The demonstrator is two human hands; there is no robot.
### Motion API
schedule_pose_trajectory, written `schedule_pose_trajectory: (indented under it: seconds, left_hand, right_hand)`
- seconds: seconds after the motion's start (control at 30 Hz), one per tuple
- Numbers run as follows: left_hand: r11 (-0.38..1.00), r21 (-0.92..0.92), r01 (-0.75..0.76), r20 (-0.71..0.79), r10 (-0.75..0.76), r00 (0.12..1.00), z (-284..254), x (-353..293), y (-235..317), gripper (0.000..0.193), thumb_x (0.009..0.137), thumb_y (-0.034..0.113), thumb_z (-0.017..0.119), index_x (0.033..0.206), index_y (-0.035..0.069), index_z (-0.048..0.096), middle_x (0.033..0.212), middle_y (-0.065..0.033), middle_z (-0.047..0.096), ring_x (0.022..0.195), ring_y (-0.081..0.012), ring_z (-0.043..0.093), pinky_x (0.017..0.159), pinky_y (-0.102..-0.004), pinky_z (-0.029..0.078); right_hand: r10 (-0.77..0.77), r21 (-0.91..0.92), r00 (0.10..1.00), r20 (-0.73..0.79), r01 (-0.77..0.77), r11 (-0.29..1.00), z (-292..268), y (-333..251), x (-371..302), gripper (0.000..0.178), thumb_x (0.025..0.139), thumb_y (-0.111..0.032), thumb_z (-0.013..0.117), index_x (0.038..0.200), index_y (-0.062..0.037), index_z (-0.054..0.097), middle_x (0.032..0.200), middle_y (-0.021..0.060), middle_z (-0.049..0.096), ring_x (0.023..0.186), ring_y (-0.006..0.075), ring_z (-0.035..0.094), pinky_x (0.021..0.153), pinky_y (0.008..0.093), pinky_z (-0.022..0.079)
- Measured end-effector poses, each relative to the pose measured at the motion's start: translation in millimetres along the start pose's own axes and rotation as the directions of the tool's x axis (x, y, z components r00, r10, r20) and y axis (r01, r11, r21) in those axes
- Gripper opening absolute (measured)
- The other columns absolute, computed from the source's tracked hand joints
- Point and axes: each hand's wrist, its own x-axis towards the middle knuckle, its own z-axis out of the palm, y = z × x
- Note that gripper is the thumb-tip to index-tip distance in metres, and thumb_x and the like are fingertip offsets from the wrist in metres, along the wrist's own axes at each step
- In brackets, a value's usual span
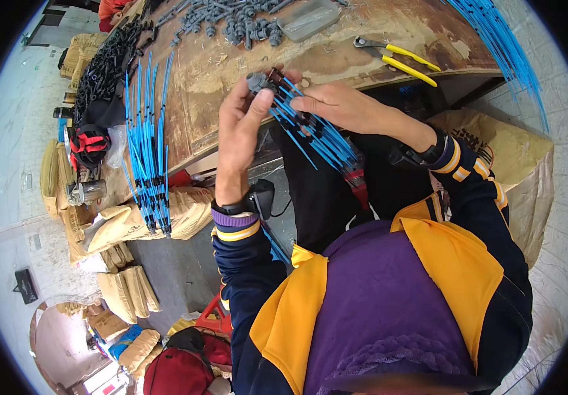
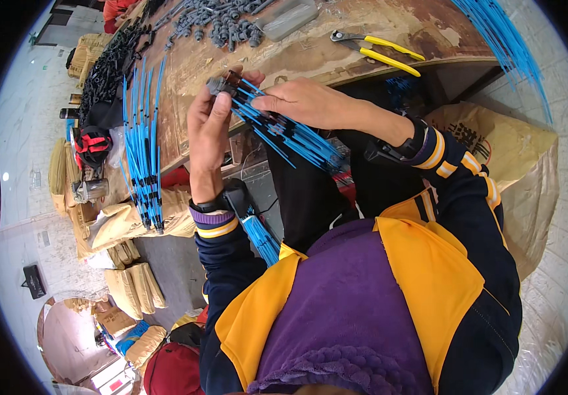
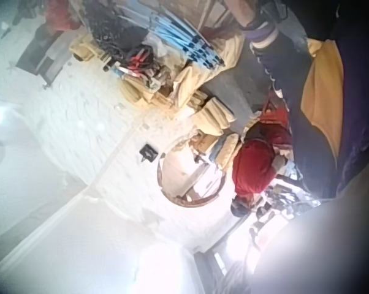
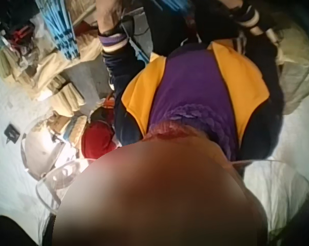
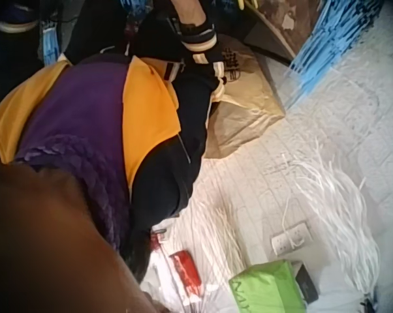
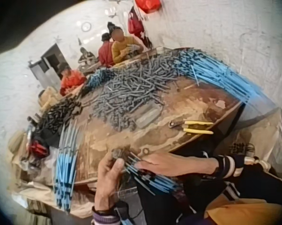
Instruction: Assembling bundles of blue wires into black plastic connectors and using pliers to secure or trim components at a factory workbench.
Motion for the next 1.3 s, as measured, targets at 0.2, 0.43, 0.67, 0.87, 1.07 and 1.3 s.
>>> schedule_pose_trajectory:
  seconds: [0.2, 0.43, 0.67, 0.87, 1.07, 1.3]
  left_hand:
    - [0.979, -0.204, 0.011, -0.138, -0.04, 0.99, 2, -2, -26, 0.04, 0.099, 0.02, 0.056, 0.128, -0.005, 0.048, 0.114, -0.0162, 0.066, 0.103, -0.0206, 0.062, 0.095, -0.0331, 0.046]
    - [0.893, 0.449, 0.031, -0.197, 0.066, 0.978, 13, -13, -11, 0.029, 0.1, 0.02, 0.054, 0.114, -0.004, 0.05, 0.106, -0.0147, 0.069, 0.095, -0.0154, 0.062, 0.087, -0.0299, 0.048]
    - [0.9, 0.426, 0.097, -0.306, 0.043, 0.951, 5, -27, -15, 0.024, 0.099, 0.019, 0.055, 0.108, -0.003, 0.049, 0.102, -0.0123, 0.07, 0.09, -0.0129, 0.061, 0.08, -0.0266, 0.048]
    - [0.915, 0.392, 0.095, -0.266, 0.013, 0.964, 6, -46, -9, 0.023, 0.097, 0.012, 0.057, 0.112, -0.002, 0.047, 0.113, -0.0136, 0.066, 0.098, -0.0146, 0.06, 0.087, -0.0277, 0.047]
    - [0.976, 0.201, 0.081, -0.047, -0.073, 0.996, -1, -42, 0, 0.027, 0.094, 0.003, 0.058, 0.116, 0.0, 0.043, 0.121, -0.0143, 0.061, 0.108, -0.0166, 0.058, 0.096, -0.0302, 0.045]
    - [0.97, 0.127, 0.209, 0.048, -0.216, 0.975, -2, -25, 18, 0.023, 0.093, 0.001, 0.059, 0.112, 0.0, 0.045, 0.115, -0.0148, 0.064, 0.108, -0.0181, 0.059, 0.096, -0.0308, 0.045]
  right_hand:
    - [0.113, -0.095, 0.993, 0.044, -0.108, 0.99, 7, -3, 3, 0.052, 0.101, -0.045, 0.041, 0.092, 0.004, 0.054, 0.073, 0.0197, 0.054, 0.068, 0.0303, 0.052, 0.068, 0.0401, 0.042]
    - [0.026, -0.088, 0.999, 0.02, -0.024, 0.996, 17, -1, 2, 0.052, 0.1, -0.046, 0.042, 0.096, 0.0045, 0.055, 0.074, 0.0218, 0.054, 0.069, 0.038, 0.052, 0.066, 0.0425, 0.041]
    - [0.042, 0.085, 0.989, -0.143, -0.03, 0.996, 37, -2, -5, 0.03, 0.095, -0.026, 0.058, 0.105, 0.0028, 0.06, 0.084, 0.0191, 0.064, 0.077, 0.0328, 0.064, 0.068, 0.0366, 0.048]
    - [-0.286, -0.112, 0.883, -0.373, 0.264, 0.958, 55, 9, -12, 0.021, 0.088, -0.009, 0.066, 0.106, 0.0018, 0.064, 0.091, 0.0143, 0.069, 0.08, 0.0267, 0.068, 0.07, 0.0301, 0.052]
    - [-0.193, -0.078, 0.95, -0.244, 0.179, 0.981, 43, 5, -13, 0.02, 0.088, -0.009, 0.065, 0.105, 0.0016, 0.065, 0.093, 0.0151, 0.068, 0.077, 0.0284, 0.068, 0.068, 0.0321, 0.052]
    - [-0.418, -0.298, 0.842, -0.341, 0.325, 0.897, 58, 8, -19, 0.016, 0.086, -0.006, 0.065, 0.1, 0.0002, 0.062, 0.084, 0.0165, 0.065, 0.074, 0.0341, 0.066, 0.064, 0.0372, 0.052]
